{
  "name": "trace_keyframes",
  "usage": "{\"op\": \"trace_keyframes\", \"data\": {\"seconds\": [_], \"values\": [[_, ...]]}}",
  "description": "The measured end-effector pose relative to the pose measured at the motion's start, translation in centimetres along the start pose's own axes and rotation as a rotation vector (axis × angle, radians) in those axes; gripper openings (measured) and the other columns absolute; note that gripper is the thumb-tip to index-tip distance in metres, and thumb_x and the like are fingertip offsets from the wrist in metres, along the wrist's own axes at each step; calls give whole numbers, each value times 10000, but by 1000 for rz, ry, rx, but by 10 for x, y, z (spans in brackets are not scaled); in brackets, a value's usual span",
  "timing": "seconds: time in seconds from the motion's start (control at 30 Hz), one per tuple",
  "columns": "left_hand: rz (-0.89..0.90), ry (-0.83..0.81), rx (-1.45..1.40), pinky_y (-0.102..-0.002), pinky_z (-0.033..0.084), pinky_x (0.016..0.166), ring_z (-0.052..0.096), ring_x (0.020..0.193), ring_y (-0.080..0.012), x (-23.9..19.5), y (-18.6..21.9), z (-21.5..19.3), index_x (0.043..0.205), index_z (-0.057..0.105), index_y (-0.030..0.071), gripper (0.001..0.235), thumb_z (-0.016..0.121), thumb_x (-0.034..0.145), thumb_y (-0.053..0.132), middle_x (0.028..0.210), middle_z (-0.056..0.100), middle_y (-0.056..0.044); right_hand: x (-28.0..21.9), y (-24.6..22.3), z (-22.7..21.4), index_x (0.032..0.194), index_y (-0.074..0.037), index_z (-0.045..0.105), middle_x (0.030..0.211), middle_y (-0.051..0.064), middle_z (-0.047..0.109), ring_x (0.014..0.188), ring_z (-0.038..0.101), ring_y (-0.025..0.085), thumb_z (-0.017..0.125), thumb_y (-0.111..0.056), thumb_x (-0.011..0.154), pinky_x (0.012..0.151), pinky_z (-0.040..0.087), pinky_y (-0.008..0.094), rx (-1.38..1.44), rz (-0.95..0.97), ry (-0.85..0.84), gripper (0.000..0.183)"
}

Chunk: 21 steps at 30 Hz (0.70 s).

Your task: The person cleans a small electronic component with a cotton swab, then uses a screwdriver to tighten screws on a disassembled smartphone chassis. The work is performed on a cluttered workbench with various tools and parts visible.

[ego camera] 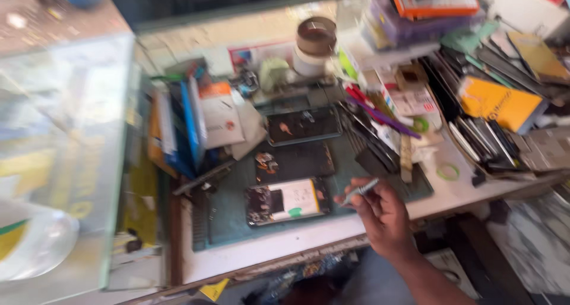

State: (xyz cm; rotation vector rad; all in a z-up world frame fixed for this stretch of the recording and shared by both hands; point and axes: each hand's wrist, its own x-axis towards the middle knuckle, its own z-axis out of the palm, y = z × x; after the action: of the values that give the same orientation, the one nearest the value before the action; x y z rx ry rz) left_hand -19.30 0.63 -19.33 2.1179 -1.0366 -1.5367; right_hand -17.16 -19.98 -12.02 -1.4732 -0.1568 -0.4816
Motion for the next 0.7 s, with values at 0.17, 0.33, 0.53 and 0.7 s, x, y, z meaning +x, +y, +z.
{"op": "trace_keyframes", "data": {"seconds": [0.17,0.33,0.53,0.7], "values": [[343,587,-83,-429,570,786,732,884,-308,-69,30,-10,1099,748,125,321,742,899,376,948,751,-131,25,-25,-10,1242,21,643,1091,117,753,1017,729,182,672,-112,1006,896,590,309,-270,-108,-133,273],[308,1314,99,-389,585,705,758,798,-262,-155,59,-47,865,784,152,213,841,834,355,844,791,-53,67,-36,-8,1262,10,643,1113,111,742,1023,741,157,663,-142,1028,889,607,287,-202,-184,-260,280],[179,1687,365,-414,543,882,681,1055,-304,-172,52,-80,1018,743,83,339,843,793,317,1061,760,-86,60,-26,4,1212,5,662,1078,106,762,989,756,163,699,-172,1013,880,607,286,-280,-238,-267,268],[113,1675,355,-489,429,1079,547,1292,-385,-157,36,-91,1217,667,26,624,865,743,381,1300,675,-154,53,-20,2,1182,4,675,1049,102,757,974,765,154,713,-184,1011,871,619,281,-273,-256,-255,257]]}}
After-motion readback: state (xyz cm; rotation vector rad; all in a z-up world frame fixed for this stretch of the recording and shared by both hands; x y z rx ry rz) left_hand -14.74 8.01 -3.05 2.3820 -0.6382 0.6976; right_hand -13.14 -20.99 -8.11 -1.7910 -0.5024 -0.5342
